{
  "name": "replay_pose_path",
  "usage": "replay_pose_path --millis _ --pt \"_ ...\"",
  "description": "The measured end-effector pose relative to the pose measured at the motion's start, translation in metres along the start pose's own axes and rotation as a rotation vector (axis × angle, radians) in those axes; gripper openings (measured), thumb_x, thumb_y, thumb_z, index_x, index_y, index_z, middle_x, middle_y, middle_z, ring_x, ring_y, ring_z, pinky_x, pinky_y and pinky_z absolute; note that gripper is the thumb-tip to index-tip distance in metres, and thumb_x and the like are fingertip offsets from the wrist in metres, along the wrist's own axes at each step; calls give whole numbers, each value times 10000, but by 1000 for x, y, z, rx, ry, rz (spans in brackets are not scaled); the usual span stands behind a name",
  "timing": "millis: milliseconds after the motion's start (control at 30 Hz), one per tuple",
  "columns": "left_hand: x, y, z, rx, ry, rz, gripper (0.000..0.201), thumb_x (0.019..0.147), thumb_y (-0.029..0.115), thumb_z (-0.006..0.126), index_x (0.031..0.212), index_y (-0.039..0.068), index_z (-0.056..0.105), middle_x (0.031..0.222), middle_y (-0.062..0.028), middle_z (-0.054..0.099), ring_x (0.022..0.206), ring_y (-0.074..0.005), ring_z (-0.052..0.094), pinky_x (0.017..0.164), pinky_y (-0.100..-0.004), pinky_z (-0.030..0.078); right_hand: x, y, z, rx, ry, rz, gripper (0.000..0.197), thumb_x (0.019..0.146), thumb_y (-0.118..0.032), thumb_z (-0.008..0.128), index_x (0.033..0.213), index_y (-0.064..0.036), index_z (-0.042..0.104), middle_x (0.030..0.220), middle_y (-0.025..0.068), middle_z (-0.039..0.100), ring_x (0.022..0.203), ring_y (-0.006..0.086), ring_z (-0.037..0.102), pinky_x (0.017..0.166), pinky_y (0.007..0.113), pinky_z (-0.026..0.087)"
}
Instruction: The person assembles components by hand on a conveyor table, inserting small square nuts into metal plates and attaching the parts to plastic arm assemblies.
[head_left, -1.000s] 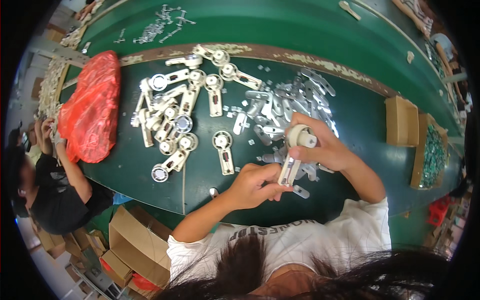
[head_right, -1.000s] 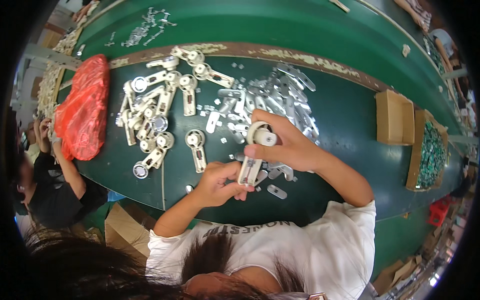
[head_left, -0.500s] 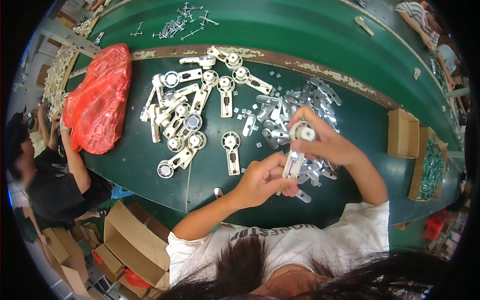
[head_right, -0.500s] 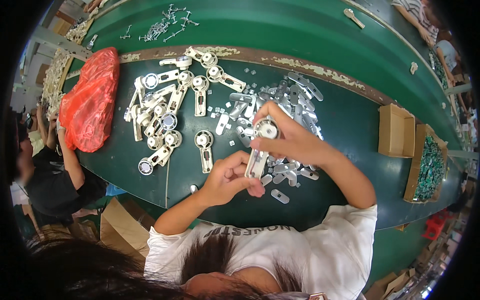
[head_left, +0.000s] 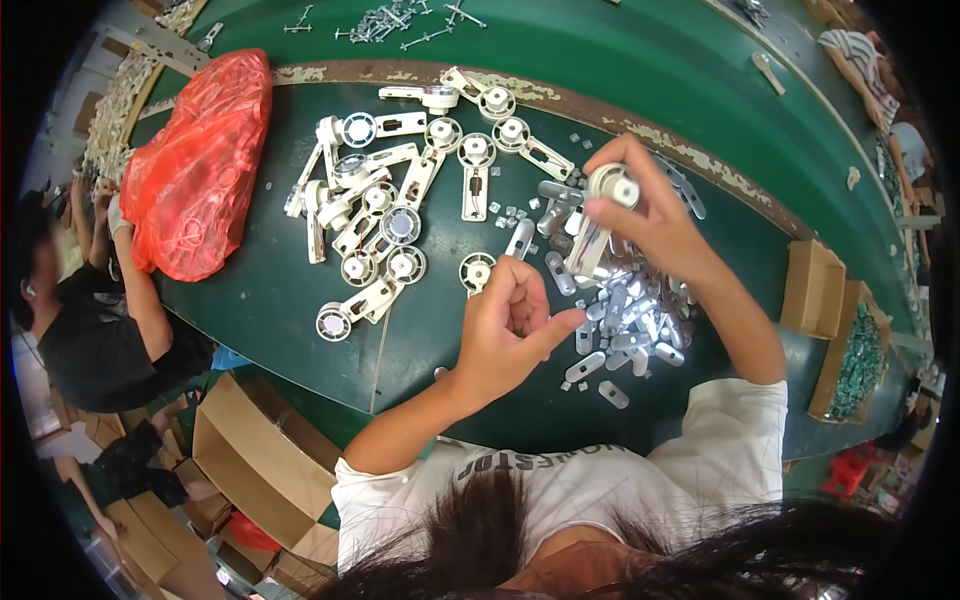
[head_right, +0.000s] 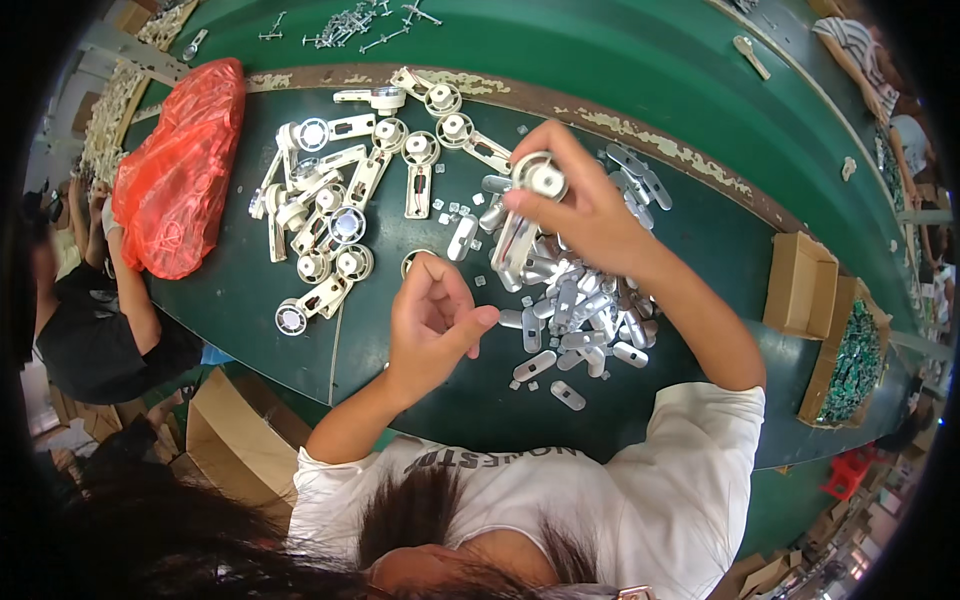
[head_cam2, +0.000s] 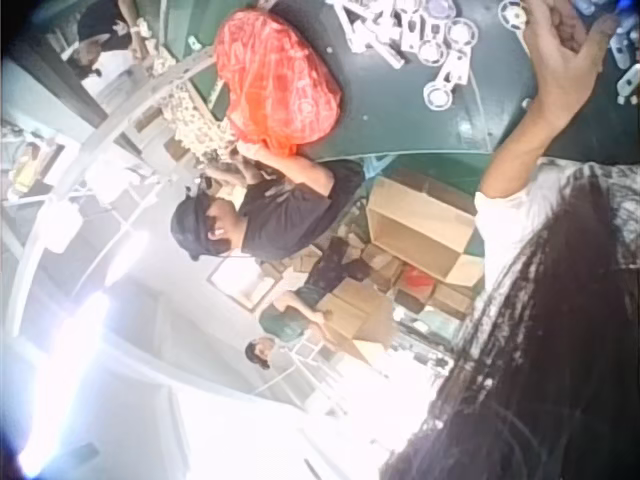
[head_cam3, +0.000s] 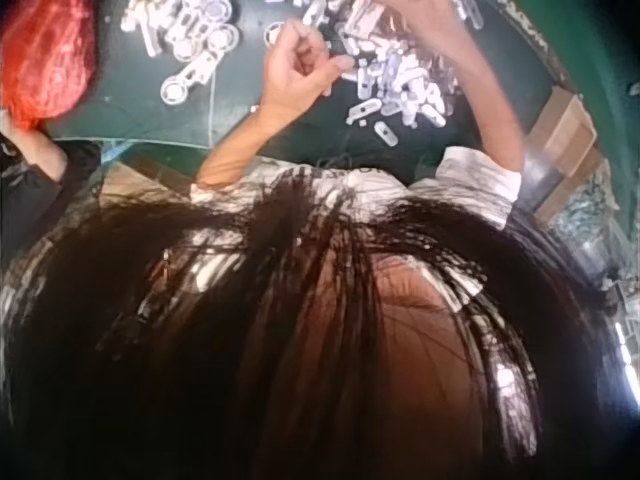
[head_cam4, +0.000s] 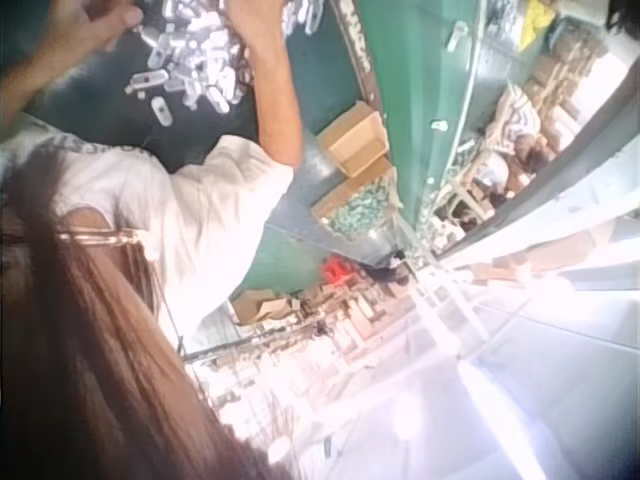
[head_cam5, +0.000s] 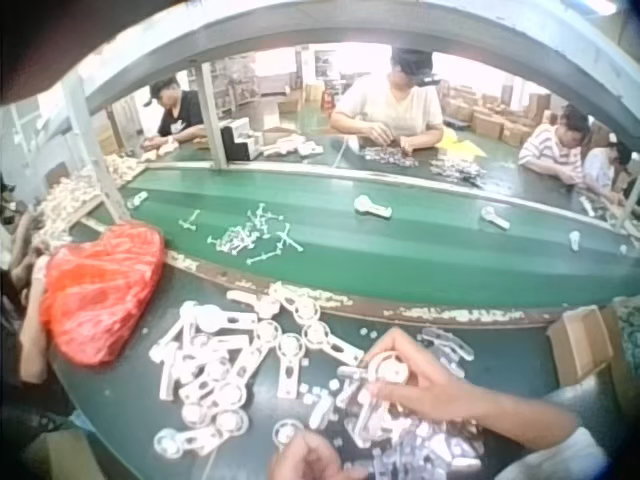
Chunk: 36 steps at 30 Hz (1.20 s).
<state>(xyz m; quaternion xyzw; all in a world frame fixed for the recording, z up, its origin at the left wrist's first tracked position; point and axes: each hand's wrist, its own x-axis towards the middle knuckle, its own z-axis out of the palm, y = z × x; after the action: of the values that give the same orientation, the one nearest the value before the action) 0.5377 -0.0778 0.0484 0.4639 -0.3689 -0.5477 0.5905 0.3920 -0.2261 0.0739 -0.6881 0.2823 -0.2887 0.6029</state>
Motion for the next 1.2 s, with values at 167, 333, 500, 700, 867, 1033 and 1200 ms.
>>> replay_pose_path --millis 167,333,500,700,867,1033,1200 --pt "-6 8 7 612 -188 224 162 812 100 676 837 43 526 628 -56 552 513 -151 567 461 -274 420 81 24 -90 -238 180 177 301 779 -240 716 1027 -110 605 718 -20 592 578 42 502 464 172 371" --pt "-36 45 4 1003 -546 273 158 818 209 645 872 78 575 757 -66 604 616 -232 612 512 -346 496 168 115 -307 -524 661 396 491 772 -280 709 1186 -67 555 901 75 653 708 122 613 585 227 517" --pt "-69 27 -52 1037 108 91 127 790 92 677 865 28 599 752 -97 625 588 -214 621 496 -297 477 164 117 -268 -1621 1032 -519 423 826 -306 620 1183 -84 569 980 181 620 897 300 558 876 408 390" --pt "-53 10 -49 1207 257 290 215 726 67 716 894 34 586 747 -81 564 666 -233 550 571 -339 437 28 18 22 -1079 -282 -699 203 737 -182 689 906 -81 642 790 58 576 764 225 521 692 357 385" --pt "-56 7 -51 1182 216 271 214 724 21 692 914 25 593 757 -85 575 678 -223 555 614 -325 443 -30 25 42 -992 -237 -480 179 718 -124 704 872 -76 627 789 43 508 753 218 505 635 345 370" --pt "-51 7 -47 1161 256 284 199 742 50 683 919 27 596 773 -85 569 682 -241 550 589 -342 441 -33 37 45 -1117 -228 -521 135 735 -115 669 847 -64 612 794 48 499 740 220 496 645 344 375" --pt "-47 8 -48 1164 264 243 182 740 55 694 894 37 598 768 -77 575 663 -221 557 586 -324 449 -34 26 30 -599 -186 -295 94 766 -30 649 836 -43 588 849 61 574 774 202 580 638 296 451"
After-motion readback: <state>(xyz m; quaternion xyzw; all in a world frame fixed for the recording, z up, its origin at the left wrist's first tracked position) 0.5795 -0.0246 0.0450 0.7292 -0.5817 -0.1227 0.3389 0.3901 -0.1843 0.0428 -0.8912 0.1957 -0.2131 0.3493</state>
